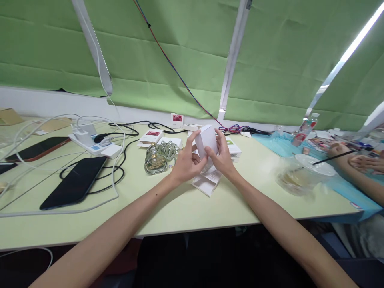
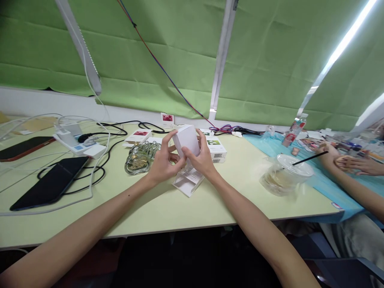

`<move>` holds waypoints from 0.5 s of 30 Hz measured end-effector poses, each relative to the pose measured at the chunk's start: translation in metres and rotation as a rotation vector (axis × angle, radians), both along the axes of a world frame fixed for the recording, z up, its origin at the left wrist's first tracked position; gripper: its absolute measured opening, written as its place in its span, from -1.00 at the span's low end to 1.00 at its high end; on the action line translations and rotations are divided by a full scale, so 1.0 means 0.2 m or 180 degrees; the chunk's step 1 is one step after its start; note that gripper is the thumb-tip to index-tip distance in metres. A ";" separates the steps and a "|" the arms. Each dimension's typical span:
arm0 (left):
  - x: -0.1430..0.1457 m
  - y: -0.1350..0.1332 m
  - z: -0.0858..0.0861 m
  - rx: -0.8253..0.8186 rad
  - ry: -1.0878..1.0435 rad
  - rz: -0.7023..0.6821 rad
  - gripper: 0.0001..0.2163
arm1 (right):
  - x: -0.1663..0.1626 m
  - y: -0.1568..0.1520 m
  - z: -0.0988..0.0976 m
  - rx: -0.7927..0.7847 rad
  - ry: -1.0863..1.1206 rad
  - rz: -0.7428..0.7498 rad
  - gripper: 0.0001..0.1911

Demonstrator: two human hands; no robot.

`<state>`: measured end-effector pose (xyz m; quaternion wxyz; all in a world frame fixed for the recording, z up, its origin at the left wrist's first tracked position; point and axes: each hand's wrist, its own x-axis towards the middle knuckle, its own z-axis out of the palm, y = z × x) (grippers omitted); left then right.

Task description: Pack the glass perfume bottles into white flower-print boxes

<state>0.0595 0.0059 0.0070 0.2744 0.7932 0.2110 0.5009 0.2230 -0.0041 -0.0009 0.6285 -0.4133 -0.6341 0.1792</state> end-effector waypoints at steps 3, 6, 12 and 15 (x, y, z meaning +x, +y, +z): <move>0.00 0.00 0.02 -0.0361 -0.0303 -0.0093 -0.26 | 0.00 0.02 -0.01 -0.0131 0.0179 -0.0026 -0.11; 0.00 0.01 0.03 -0.0553 -0.0489 -0.0201 -0.20 | 0.00 0.02 0.00 -0.0336 0.0411 0.0002 -0.10; 0.01 0.01 0.04 -0.0594 -0.0647 -0.0190 -0.20 | 0.00 0.03 0.02 -0.0860 0.0921 0.0474 -0.05; 0.01 0.01 0.04 -0.0582 -0.0643 -0.0139 -0.21 | 0.00 0.03 0.03 -0.0941 0.1016 0.0682 -0.07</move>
